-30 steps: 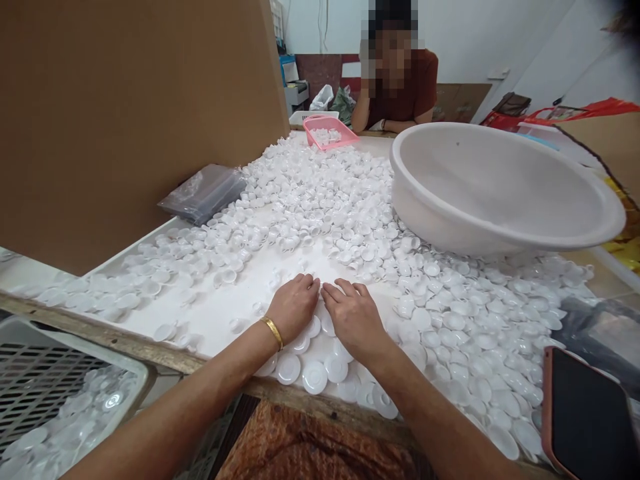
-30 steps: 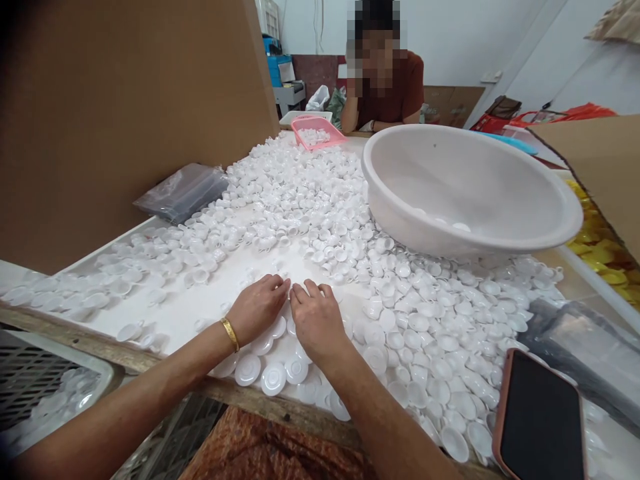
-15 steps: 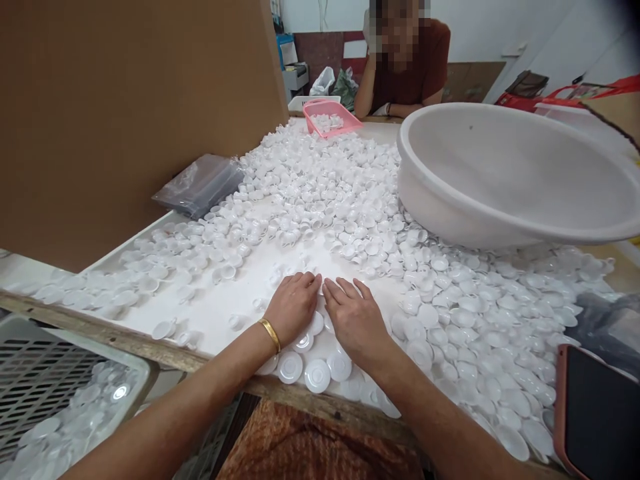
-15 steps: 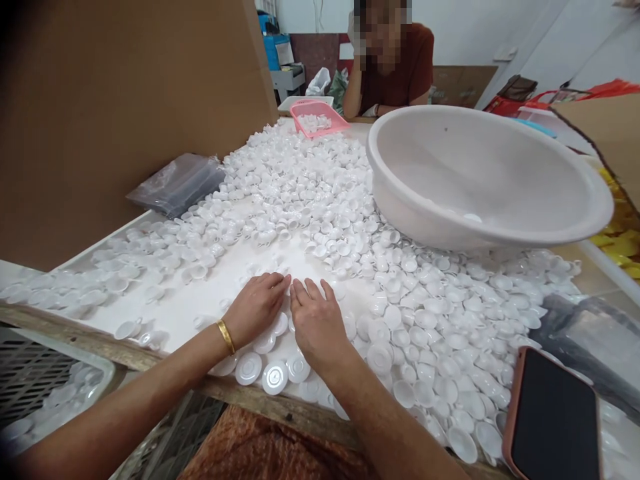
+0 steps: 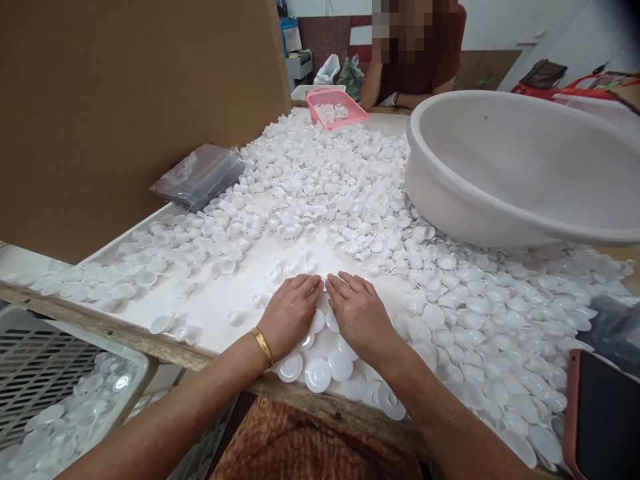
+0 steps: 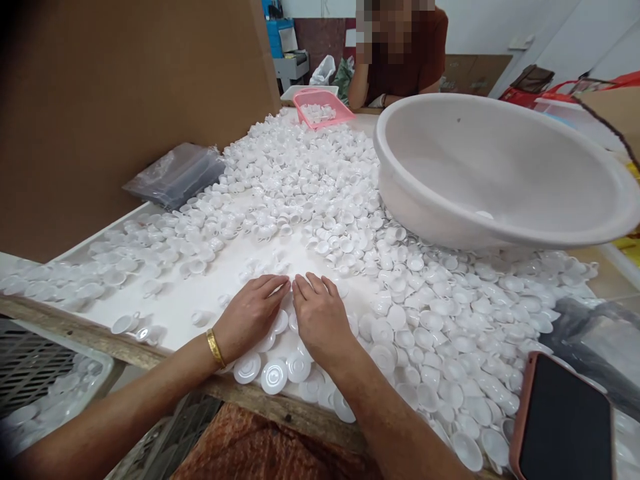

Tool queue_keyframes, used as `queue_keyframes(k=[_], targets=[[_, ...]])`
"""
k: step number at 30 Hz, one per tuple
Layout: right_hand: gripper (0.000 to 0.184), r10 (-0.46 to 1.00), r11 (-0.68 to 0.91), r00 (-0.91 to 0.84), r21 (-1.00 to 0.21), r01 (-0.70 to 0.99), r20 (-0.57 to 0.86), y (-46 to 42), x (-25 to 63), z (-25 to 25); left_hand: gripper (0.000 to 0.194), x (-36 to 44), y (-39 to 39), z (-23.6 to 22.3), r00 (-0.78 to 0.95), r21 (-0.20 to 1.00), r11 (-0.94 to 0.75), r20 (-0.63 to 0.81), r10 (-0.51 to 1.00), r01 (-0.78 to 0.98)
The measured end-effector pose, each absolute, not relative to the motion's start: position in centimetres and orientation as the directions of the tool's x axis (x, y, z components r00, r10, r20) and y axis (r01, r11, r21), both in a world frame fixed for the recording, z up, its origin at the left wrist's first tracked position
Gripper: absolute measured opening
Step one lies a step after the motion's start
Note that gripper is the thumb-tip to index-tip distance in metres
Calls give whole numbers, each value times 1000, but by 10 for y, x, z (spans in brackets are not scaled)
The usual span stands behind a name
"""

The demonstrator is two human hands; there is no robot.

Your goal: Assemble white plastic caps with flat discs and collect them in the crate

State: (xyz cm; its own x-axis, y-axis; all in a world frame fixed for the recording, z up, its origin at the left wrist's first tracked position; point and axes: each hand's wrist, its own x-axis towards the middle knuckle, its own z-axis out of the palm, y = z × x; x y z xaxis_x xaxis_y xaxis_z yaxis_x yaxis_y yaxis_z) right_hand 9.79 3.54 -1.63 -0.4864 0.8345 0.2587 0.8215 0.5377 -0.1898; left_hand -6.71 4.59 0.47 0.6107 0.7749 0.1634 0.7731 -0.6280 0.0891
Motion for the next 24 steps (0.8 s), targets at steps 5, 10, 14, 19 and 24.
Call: queue_keyframes(k=[5, 10, 14, 19, 24], targets=[[37, 846, 521, -474, -187, 833, 245, 33, 93, -10, 32, -64, 48, 5, 690, -17, -694, 125, 713, 720], [38, 857, 504, -470, -150, 850, 212, 31, 88, -4, 33, -61, 51, 5, 711, -18, -715, 132, 691, 698], [37, 862, 494, -458, -156, 856, 218, 31, 84, -5, 32, -58, 47, 3, 643, 33, -659, 187, 743, 751], [33, 871, 470, -392, -271, 840, 296, 31, 88, -12, 36, -65, 43, 3, 550, 186, -574, 170, 818, 797], [32, 883, 452, -326, -425, 784, 337, 35, 97, -12, 35, -66, 46, 7, 514, 199, -551, 211, 832, 810]])
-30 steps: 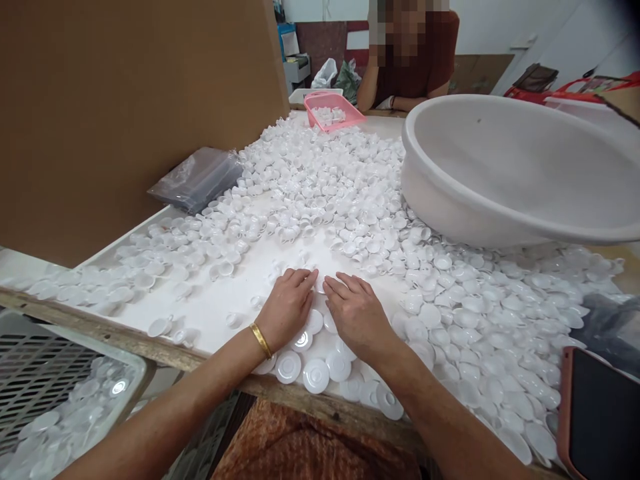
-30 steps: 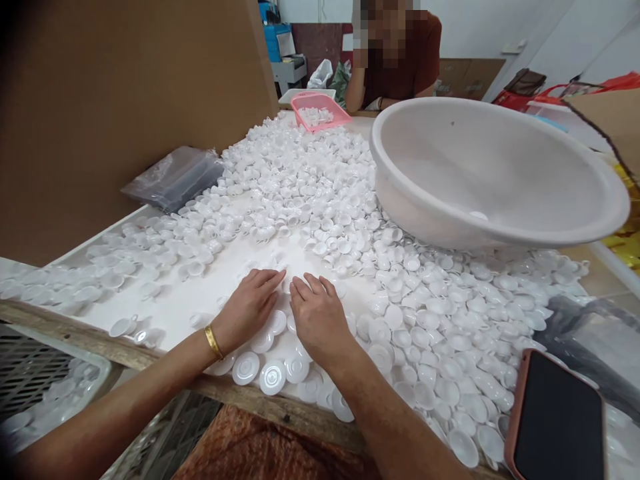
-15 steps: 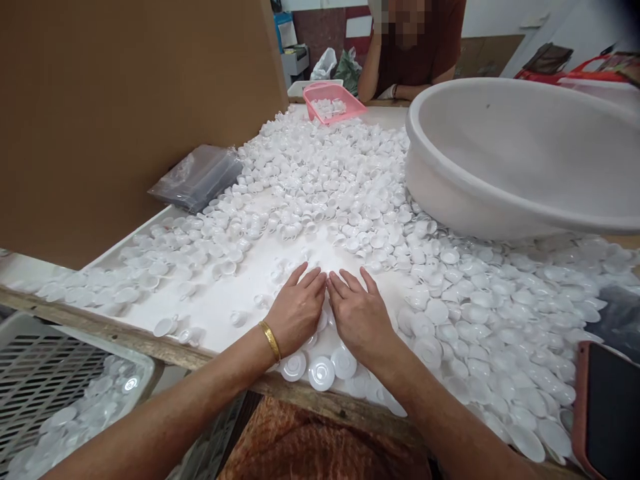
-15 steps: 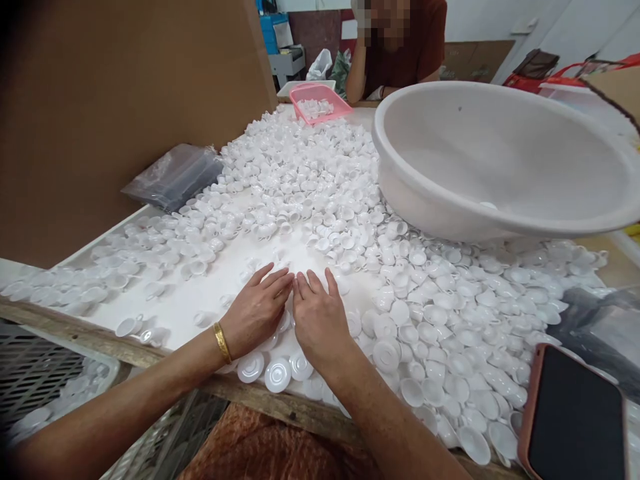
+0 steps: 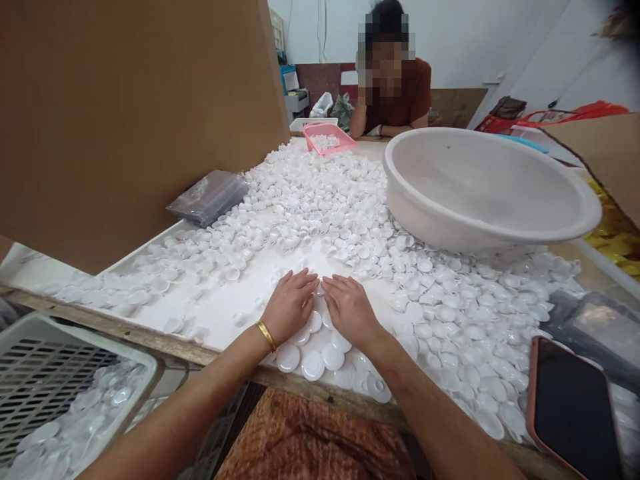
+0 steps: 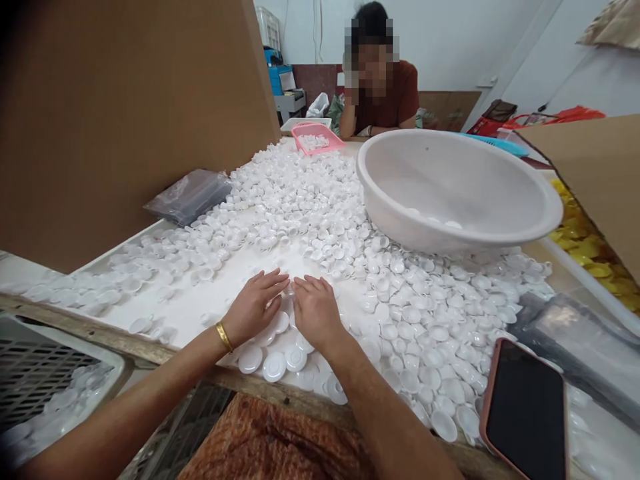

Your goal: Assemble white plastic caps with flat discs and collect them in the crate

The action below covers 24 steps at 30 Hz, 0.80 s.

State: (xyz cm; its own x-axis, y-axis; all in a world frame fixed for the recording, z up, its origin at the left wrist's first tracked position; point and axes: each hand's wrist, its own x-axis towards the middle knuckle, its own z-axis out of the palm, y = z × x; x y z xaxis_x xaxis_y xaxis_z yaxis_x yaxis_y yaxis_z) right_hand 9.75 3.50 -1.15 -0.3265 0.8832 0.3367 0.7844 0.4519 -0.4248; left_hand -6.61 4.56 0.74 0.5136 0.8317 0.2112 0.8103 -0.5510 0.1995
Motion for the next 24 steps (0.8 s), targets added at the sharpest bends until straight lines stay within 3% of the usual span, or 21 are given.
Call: queue_keyframes(k=[5, 10, 14, 20, 24], targets=[[30, 919, 351, -208, -454, 819, 335, 42, 111, -8, 36, -58, 45, 6, 591, 55, -608, 185, 786, 792], [29, 943, 276, -145, -464, 842, 299, 46, 119, -6, 26, -58, 53, 0, 590, 25, -614, 248, 768, 789], [28, 949, 272, -144, -495, 825, 282, 45, 119, -3, 16, -61, 65, 1, 567, 60, -625, 361, 741, 779], [25, 940, 330, -220, -538, 776, 260, 42, 115, -1, 15, -61, 74, 4, 279, 308, -430, 431, 858, 849], [24, 946, 320, -232, -562, 762, 224, 40, 112, 1, 14, -58, 74, 6, 312, 278, -492, 501, 807, 825]])
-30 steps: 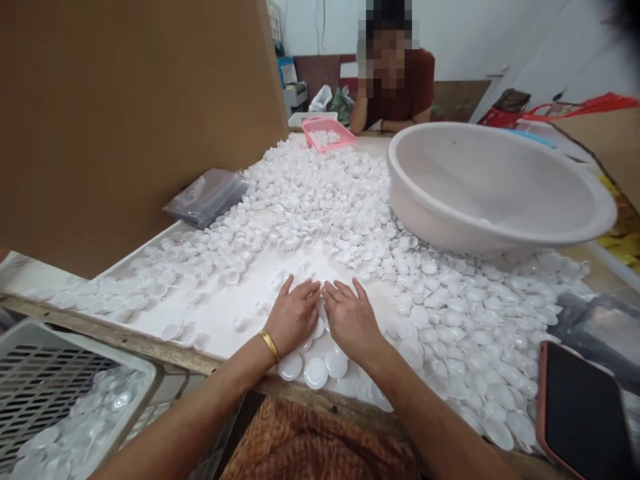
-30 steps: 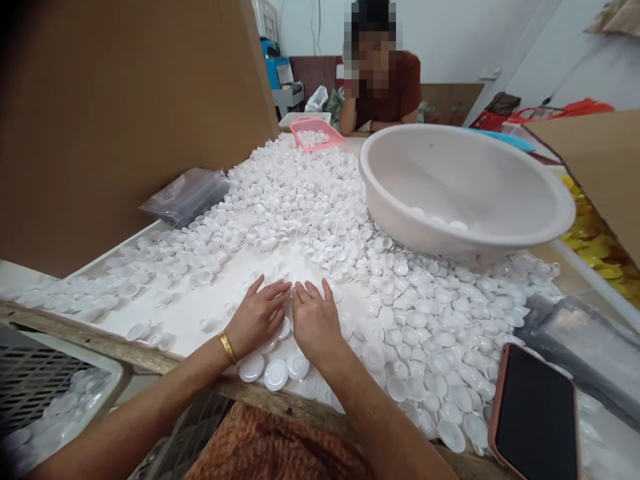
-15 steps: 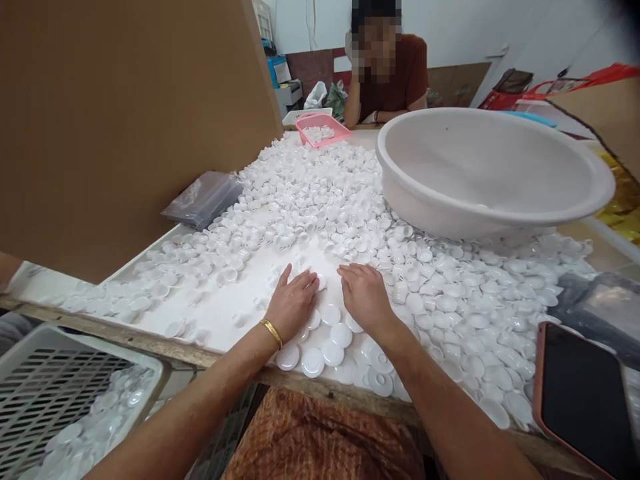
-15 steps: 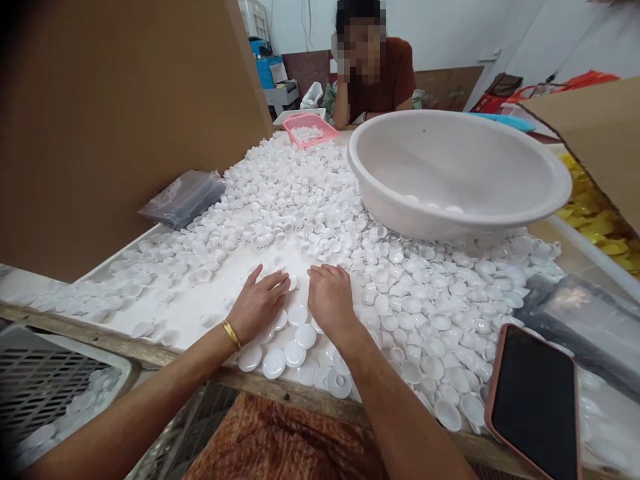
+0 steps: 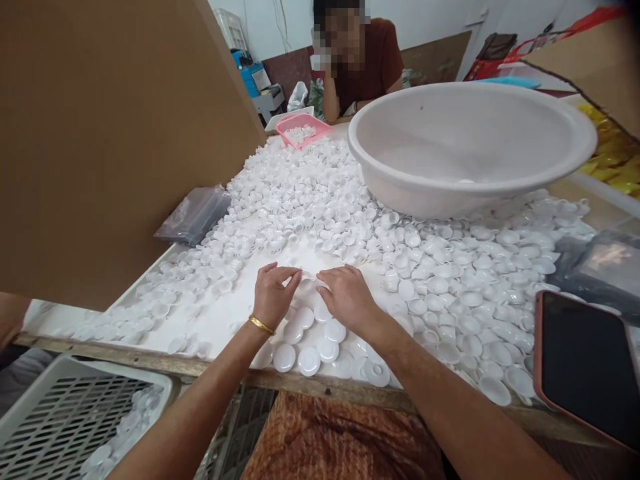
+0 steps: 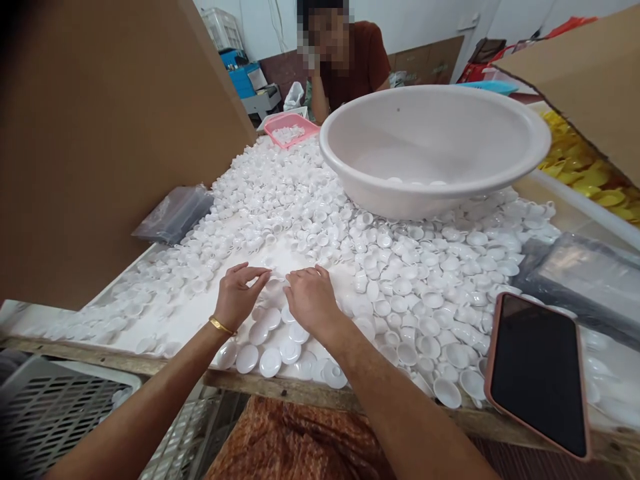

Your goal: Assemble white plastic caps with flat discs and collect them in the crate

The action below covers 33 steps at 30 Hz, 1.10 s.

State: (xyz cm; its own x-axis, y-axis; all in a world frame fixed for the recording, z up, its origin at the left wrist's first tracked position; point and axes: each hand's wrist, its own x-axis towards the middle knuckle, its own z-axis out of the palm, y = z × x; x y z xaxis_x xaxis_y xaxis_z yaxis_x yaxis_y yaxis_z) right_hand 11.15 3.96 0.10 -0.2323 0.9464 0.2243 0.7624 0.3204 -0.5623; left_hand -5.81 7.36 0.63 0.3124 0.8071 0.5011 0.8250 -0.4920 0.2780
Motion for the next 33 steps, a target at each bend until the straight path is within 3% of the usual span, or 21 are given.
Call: queue_keyframes(k=[6, 12, 18, 21, 25, 33], targets=[[39, 947, 305, -192, -531, 790, 259, 43, 114, 1, 13, -43, 70, 9, 491, 97, -671, 606, 626, 735], [15, 943, 231, -111, -378, 897, 313, 50, 114, -1, 16, -27, 71, 6, 627, -32, -747, 567, 534, 664], [16, 967, 216, -145, -377, 900, 209, 53, 109, -7, 14, -30, 87, 2, 805, -222, -810, 413, 425, 542], [13, 971, 214, -151, -391, 895, 186, 52, 108, -8, 13, -34, 86, 4, 817, -205, -813, 350, 459, 545], [10, 971, 213, -147, -400, 891, 190, 50, 107, -5, 15, -39, 77, 6, 737, -82, -771, 373, 564, 631], [13, 973, 204, -132, -427, 881, 191, 50, 107, -2, 22, -38, 65, 0, 738, -47, -792, 398, 544, 609]])
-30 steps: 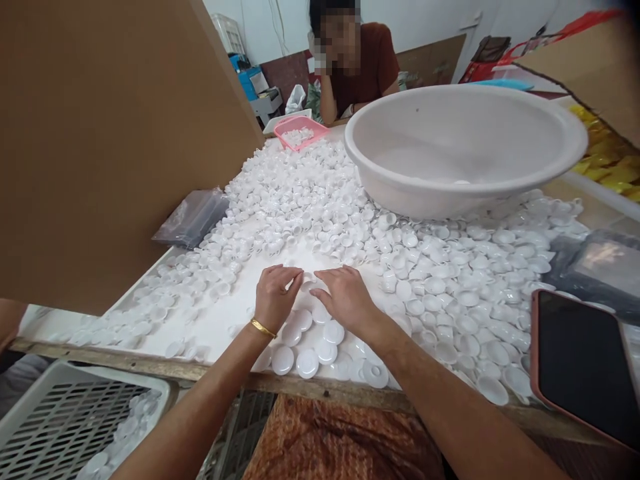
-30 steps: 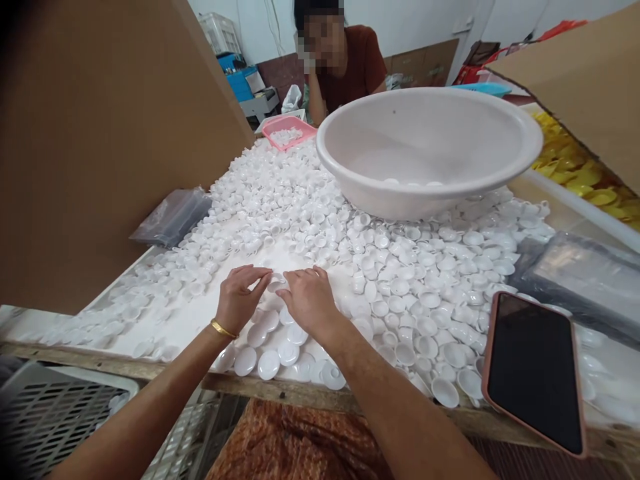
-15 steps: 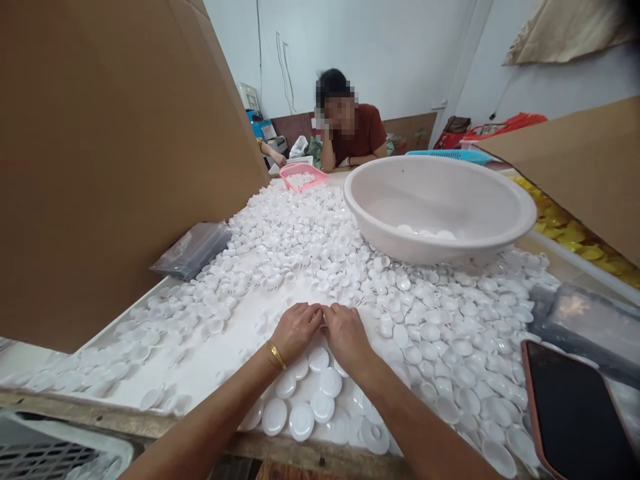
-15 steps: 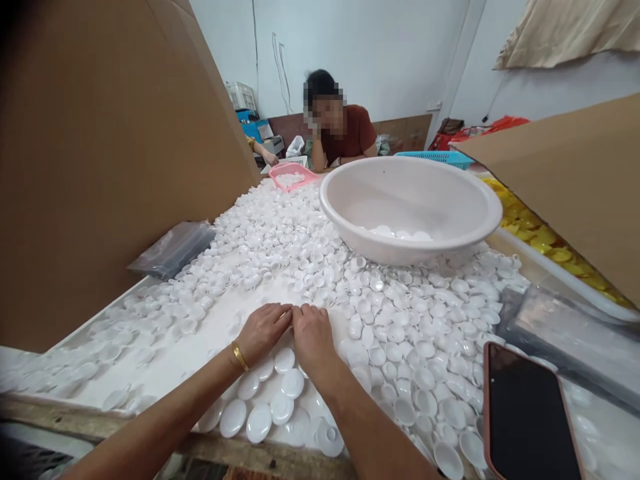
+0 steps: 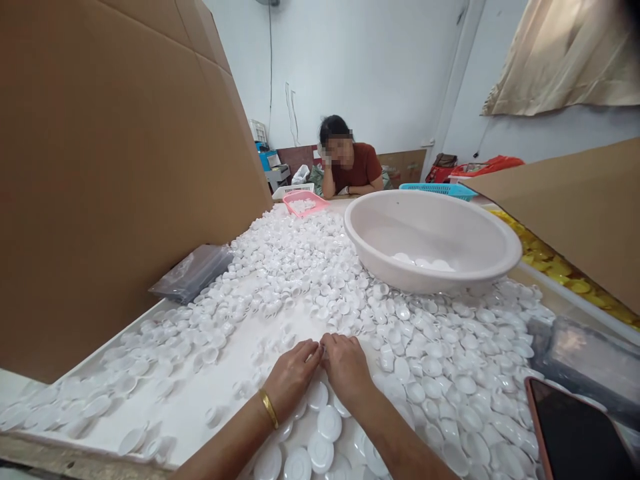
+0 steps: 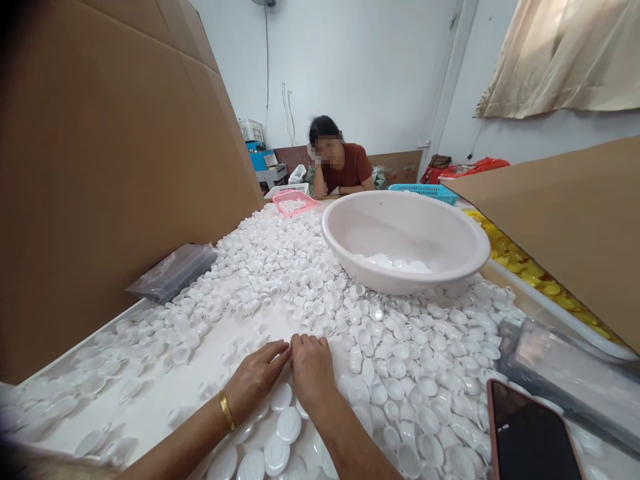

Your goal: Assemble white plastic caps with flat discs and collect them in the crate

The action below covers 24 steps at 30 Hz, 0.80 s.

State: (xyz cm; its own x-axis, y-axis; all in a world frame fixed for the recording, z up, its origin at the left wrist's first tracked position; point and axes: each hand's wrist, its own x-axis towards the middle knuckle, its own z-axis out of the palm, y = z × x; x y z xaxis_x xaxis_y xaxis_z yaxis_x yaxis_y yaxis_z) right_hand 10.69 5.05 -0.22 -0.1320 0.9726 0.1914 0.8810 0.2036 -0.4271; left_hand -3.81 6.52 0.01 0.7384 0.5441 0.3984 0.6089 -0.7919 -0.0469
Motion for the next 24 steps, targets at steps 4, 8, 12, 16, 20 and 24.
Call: queue_keyframes(k=[4, 8, 12, 16, 20, 24], targets=[[16, 960, 258, -173, -460, 849, 219, 46, 111, 1, 28, -44, 55, -7, 687, -6, -751, 407, 601, 661], [20, 951, 296, -224, -421, 857, 213, 42, 108, 4, 34, -46, 48, -5, 674, 45, -738, 373, 638, 674], [21, 958, 275, -215, -390, 879, 190, 42, 101, 3, 34, -41, 46, 2, 665, 121, -730, 334, 668, 673], [22, 956, 286, -238, -357, 889, 174, 42, 99, 4, 35, -39, 45, -1, 639, 200, -718, 342, 689, 667], [24, 951, 301, -243, -375, 877, 193, 38, 102, 5, 36, -36, 44, -7, 607, 203, -696, 364, 707, 689], [30, 946, 309, -219, -460, 832, 239, 34, 107, -1, 31, -35, 41, -1, 573, 274, -652, 319, 755, 707]])
